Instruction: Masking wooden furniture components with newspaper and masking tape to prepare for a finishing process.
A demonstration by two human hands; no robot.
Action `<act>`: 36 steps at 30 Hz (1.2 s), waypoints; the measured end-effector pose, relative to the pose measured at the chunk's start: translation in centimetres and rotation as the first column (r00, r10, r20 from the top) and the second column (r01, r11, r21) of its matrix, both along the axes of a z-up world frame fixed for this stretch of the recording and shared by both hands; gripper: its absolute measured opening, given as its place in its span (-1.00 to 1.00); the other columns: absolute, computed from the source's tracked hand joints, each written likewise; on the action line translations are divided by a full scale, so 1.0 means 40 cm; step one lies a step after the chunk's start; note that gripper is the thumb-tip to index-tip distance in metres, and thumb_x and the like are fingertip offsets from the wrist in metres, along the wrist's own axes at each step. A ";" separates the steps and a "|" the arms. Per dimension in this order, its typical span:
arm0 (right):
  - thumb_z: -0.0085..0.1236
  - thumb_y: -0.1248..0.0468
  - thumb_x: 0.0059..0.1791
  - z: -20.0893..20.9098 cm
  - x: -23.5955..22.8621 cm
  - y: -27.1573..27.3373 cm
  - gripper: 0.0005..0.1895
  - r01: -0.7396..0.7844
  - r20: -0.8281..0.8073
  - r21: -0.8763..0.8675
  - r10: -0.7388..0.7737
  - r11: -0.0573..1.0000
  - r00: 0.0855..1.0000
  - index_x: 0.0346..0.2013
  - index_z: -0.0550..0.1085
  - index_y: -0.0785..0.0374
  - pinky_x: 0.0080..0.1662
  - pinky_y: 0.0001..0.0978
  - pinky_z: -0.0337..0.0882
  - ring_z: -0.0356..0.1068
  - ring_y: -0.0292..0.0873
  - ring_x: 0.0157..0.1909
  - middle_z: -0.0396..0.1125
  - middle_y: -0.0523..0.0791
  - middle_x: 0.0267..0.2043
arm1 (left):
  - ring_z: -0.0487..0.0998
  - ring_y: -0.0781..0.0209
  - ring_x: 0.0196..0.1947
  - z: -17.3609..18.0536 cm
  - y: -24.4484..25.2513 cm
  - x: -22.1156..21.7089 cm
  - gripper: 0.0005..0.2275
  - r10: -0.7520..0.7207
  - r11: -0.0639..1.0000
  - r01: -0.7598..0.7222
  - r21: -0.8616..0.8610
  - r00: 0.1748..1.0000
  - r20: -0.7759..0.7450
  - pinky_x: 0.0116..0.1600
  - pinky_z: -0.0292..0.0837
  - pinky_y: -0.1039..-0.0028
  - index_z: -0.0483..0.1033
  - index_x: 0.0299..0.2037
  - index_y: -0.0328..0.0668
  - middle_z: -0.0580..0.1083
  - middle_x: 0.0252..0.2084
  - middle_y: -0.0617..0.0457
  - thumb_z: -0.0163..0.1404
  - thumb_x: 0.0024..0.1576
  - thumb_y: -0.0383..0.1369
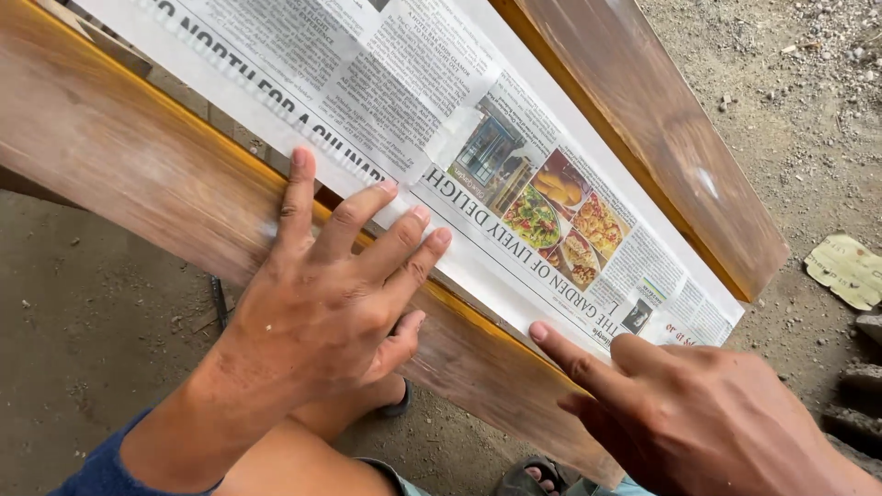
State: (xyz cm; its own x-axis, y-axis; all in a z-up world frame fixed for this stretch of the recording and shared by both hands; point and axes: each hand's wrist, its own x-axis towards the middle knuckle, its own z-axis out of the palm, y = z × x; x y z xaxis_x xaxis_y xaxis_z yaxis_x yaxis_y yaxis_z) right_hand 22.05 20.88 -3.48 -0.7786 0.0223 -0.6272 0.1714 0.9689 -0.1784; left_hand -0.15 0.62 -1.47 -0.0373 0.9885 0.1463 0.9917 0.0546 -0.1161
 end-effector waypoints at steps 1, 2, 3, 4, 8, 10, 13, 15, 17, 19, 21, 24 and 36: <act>-0.10 -0.14 0.07 -0.007 0.003 -0.001 -0.24 0.009 0.006 -0.002 -0.009 1.000 1.000 0.56 -0.02 -0.28 -0.49 -0.23 0.47 0.42 -0.23 -0.52 0.35 -0.24 -0.36 | 0.26 -0.09 0.30 -0.003 0.002 -0.004 -0.47 -0.009 1.000 0.009 -0.002 1.000 0.006 0.42 -0.22 -0.50 0.56 0.19 -0.23 0.44 0.15 -0.01 0.09 0.05 -0.10; -0.15 -0.19 0.04 -0.013 0.005 -0.002 -0.21 -0.022 0.064 -0.004 0.022 1.000 0.998 0.56 -0.05 -0.28 -0.50 -0.25 0.45 0.41 -0.25 -0.55 0.34 -0.24 -0.38 | 0.26 -0.09 0.30 -0.006 0.001 -0.005 -0.48 -0.008 1.000 0.007 0.003 1.000 0.022 0.41 -0.22 -0.51 0.57 0.18 -0.23 0.44 0.14 -0.02 0.09 0.05 -0.10; -0.20 -0.24 0.01 -0.019 0.007 -0.004 -0.18 -0.052 0.122 -0.009 0.053 0.999 0.991 0.55 -0.08 -0.29 -0.52 -0.27 0.43 0.40 -0.28 -0.57 0.33 -0.24 -0.40 | 0.26 -0.10 0.30 -0.008 -0.001 -0.007 -0.48 -0.006 1.000 0.006 0.008 0.999 0.038 0.40 -0.22 -0.53 0.57 0.17 -0.23 0.44 0.14 -0.03 0.09 0.05 -0.09; -0.20 -0.24 0.01 -0.025 0.006 -0.004 -0.18 -0.050 0.128 -0.012 0.051 0.999 0.990 0.55 -0.08 -0.29 -0.52 -0.27 0.43 0.40 -0.28 -0.57 0.33 -0.24 -0.40 | 0.26 -0.10 0.30 -0.008 0.001 -0.007 -0.48 -0.009 1.000 0.008 0.006 0.999 0.044 0.40 -0.22 -0.53 0.57 0.17 -0.23 0.44 0.14 -0.03 0.09 0.05 -0.09; -0.31 -0.36 -0.02 -0.001 -0.045 -0.022 -0.18 -0.060 0.111 0.070 0.052 0.996 0.992 0.54 -0.04 -0.41 -0.54 -0.24 0.41 0.41 -0.24 -0.58 0.35 -0.25 -0.46 | 0.26 -0.11 0.29 -0.004 0.000 -0.004 -0.48 -0.006 1.000 0.006 0.003 0.998 0.059 0.39 -0.22 -0.54 0.57 0.17 -0.25 0.44 0.14 -0.06 0.10 0.05 -0.12; -0.39 -0.41 -0.02 0.019 -0.079 -0.028 -0.16 -0.083 0.215 0.144 0.051 0.986 0.975 0.56 -0.11 -0.47 -0.51 -0.21 0.42 0.41 -0.19 -0.53 0.34 -0.22 -0.43 | 0.26 -0.11 0.29 -0.004 0.000 -0.003 -0.49 -0.008 1.000 0.008 0.005 0.998 0.064 0.39 -0.21 -0.53 0.58 0.17 -0.26 0.44 0.15 -0.07 0.10 0.06 -0.13; -0.43 -0.40 -0.03 0.024 -0.099 -0.024 -0.15 -0.016 0.324 0.091 -0.015 0.996 0.946 0.59 -0.07 -0.54 -0.49 -0.20 0.46 0.45 -0.18 -0.52 0.33 -0.22 -0.36 | 0.26 -0.12 0.32 -0.003 0.000 -0.007 -0.49 0.000 1.000 -0.002 0.015 0.996 0.089 0.42 -0.21 -0.52 0.57 0.19 -0.26 0.43 0.16 -0.07 0.10 0.07 -0.12; -0.40 -0.39 -0.03 0.018 -0.100 -0.022 -0.16 -0.019 0.266 0.076 -0.001 0.997 0.964 0.58 -0.03 -0.51 -0.48 -0.18 0.46 0.46 -0.13 -0.51 0.35 -0.19 -0.35 | 0.25 -0.12 0.32 -0.003 -0.002 -0.009 -0.48 -0.003 1.000 0.002 0.019 0.995 0.099 0.41 -0.22 -0.52 0.57 0.20 -0.28 0.43 0.17 -0.06 0.11 0.08 -0.12; -0.39 -0.39 -0.03 0.015 -0.102 -0.025 -0.16 -0.017 0.251 0.082 -0.004 0.996 0.968 0.57 -0.01 -0.52 -0.48 -0.16 0.46 0.46 -0.11 -0.51 0.36 -0.20 -0.35 | 0.25 -0.12 0.32 -0.005 -0.004 -0.012 -0.47 -0.001 1.000 0.001 0.006 0.996 0.093 0.42 -0.23 -0.52 0.57 0.21 -0.27 0.43 0.17 -0.06 0.11 0.07 -0.12; -0.38 -0.39 -0.03 0.014 -0.104 -0.028 -0.17 -0.019 0.238 0.087 -0.003 0.996 0.971 0.57 0.02 -0.52 -0.47 -0.14 0.46 0.47 -0.09 -0.50 0.37 -0.20 -0.36 | 0.25 -0.12 0.32 -0.006 -0.006 -0.012 -0.46 0.004 1.000 -0.004 -0.008 0.996 0.089 0.42 -0.23 -0.51 0.57 0.22 -0.26 0.43 0.17 -0.06 0.11 0.07 -0.13; -0.36 -0.39 -0.04 0.015 -0.109 -0.032 -0.18 -0.016 0.215 0.098 -0.006 0.995 0.977 0.56 0.05 -0.53 -0.47 -0.12 0.47 0.47 -0.06 -0.50 0.38 -0.21 -0.36 | 0.25 -0.10 0.32 -0.007 -0.006 -0.014 -0.47 0.002 1.000 -0.001 -0.013 0.997 0.082 0.43 -0.24 -0.51 0.57 0.22 -0.26 0.43 0.14 -0.04 0.12 0.08 -0.12; -0.35 -0.37 -0.02 0.023 -0.122 -0.036 -0.18 -0.023 0.268 0.100 -0.005 0.995 0.963 0.57 0.01 -0.48 -0.44 -0.11 0.47 0.46 -0.04 -0.49 0.38 -0.19 -0.38 | 0.25 -0.11 0.33 -0.009 -0.009 -0.015 -0.47 0.001 1.000 0.000 -0.013 0.995 0.104 0.43 -0.25 -0.52 0.56 0.23 -0.27 0.43 0.15 -0.06 0.11 0.10 -0.11; -0.27 -0.35 -0.03 0.027 -0.138 -0.034 -0.21 -0.013 0.253 0.063 -0.003 0.998 0.967 0.53 0.09 -0.45 -0.39 -0.13 0.44 0.45 -0.04 -0.48 0.36 -0.20 -0.45 | 0.23 -0.12 0.34 -0.009 -0.011 -0.017 -0.48 -0.014 1.000 0.014 -0.003 0.995 0.095 0.42 -0.23 -0.52 0.56 0.23 -0.27 0.43 0.19 -0.05 0.11 0.12 -0.12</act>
